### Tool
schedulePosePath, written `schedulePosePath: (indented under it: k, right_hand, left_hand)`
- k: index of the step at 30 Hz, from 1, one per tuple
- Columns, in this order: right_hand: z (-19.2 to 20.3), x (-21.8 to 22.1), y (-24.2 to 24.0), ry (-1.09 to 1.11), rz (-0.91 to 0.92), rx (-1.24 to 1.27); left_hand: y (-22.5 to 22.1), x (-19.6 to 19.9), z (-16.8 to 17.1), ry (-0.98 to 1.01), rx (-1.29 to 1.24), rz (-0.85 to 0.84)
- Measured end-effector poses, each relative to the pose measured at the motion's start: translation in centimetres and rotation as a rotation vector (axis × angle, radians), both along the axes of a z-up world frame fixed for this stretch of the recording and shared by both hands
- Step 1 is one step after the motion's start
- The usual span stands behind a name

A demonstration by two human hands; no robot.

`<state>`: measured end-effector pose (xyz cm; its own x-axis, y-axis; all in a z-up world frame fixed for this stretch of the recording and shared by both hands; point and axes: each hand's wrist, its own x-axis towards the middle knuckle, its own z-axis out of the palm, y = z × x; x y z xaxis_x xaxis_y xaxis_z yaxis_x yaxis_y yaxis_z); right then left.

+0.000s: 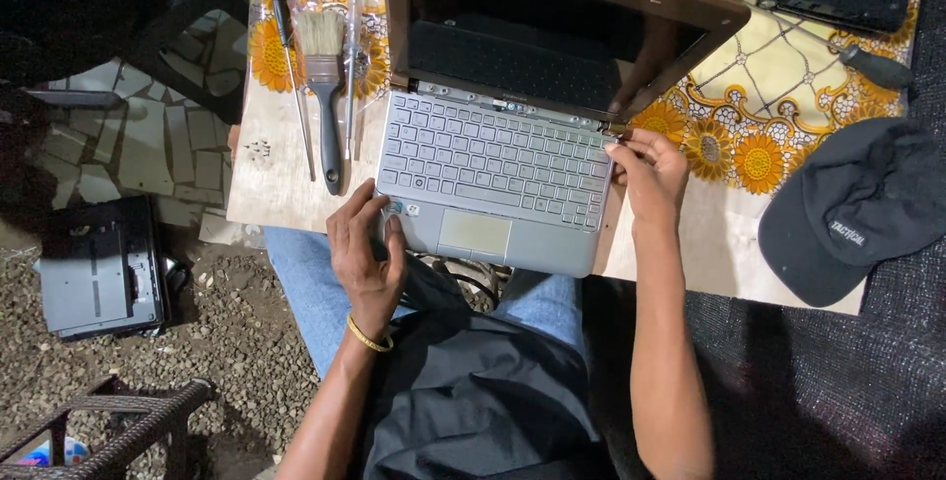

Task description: The person is carefully prying and removing the keyboard from a laptop using a small tool.

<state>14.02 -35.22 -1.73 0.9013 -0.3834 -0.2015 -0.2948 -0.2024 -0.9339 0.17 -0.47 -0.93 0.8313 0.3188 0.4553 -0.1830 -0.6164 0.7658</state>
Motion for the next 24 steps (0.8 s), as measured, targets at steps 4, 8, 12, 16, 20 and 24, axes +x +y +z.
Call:
schedulePosePath:
  k: [4, 8, 12, 16, 20, 24]
  right_hand:
    - [-0.6, 0.0, -0.2, 0.013, -0.007, -0.005]
    - [0.8, -0.6, 0.7, -0.004, -0.003, -0.002]
    - [1.2, -1.6, 0.5, -0.019, 0.025, -0.017]
    - [2.2, -2.3, 0.2, -0.076, 0.157, -0.077]
    - [0.3, -2.3, -0.5, -0.146, 0.231, -0.014]
    - [-0.1, -2.3, -1.3, -0.146, 0.242, 0.014]
  left_hand:
    - [0.0, 0.0, 0.2, 0.003, -0.001, 0.006]
    - [-0.1, 0.1, 0.3, -0.001, -0.008, 0.004]
    - [0.0, 0.0, 0.3, -0.006, -0.009, 0.004]
    - [0.0, 0.0, 0.1, -0.007, 0.001, 0.002]
    - [0.5, -0.2, -1.5, 0.018, 0.009, 0.000]
    - [0.5, 0.9, 0.5, 0.059, -0.025, -0.001]
